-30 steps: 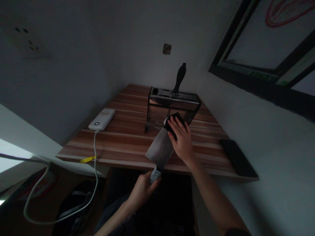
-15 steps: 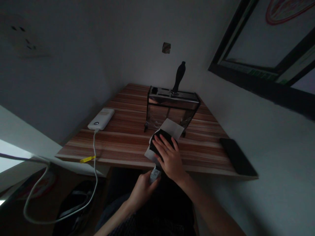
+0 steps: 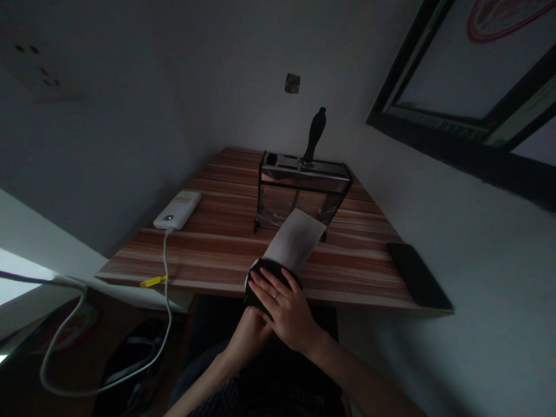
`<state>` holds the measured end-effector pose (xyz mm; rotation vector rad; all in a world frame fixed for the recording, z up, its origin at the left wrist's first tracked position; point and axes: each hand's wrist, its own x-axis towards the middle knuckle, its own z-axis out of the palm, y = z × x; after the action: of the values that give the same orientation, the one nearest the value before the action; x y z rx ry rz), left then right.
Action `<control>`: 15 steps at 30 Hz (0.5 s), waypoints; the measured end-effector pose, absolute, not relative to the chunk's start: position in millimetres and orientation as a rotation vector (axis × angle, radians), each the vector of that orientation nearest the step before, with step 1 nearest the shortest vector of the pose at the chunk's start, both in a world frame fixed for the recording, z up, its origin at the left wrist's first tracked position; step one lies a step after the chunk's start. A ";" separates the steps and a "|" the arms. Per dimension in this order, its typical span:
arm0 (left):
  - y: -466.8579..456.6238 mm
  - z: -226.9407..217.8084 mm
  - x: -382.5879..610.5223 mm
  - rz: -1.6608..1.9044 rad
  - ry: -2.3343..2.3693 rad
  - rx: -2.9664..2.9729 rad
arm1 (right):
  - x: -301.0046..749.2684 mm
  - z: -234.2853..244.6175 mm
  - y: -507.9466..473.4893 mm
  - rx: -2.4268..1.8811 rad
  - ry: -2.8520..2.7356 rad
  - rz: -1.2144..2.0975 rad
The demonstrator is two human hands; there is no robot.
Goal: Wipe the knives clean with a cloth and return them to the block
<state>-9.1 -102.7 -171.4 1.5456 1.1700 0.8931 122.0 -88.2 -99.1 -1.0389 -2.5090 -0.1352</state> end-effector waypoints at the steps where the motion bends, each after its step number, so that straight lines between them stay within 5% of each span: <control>1: -102.9 -171.5 -8.7 0.900 1.158 1.535 | 122.5 -99.0 -87.7 -1.028 -2.514 -0.137; 15: -105.3 -162.0 -7.6 0.919 1.290 1.543 | 127.6 -94.2 -81.9 -0.980 -2.591 -0.179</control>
<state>-7.6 -105.3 -162.0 1.5431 1.2901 0.9193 127.6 -81.9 -94.2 -0.9799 -2.5912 -0.1789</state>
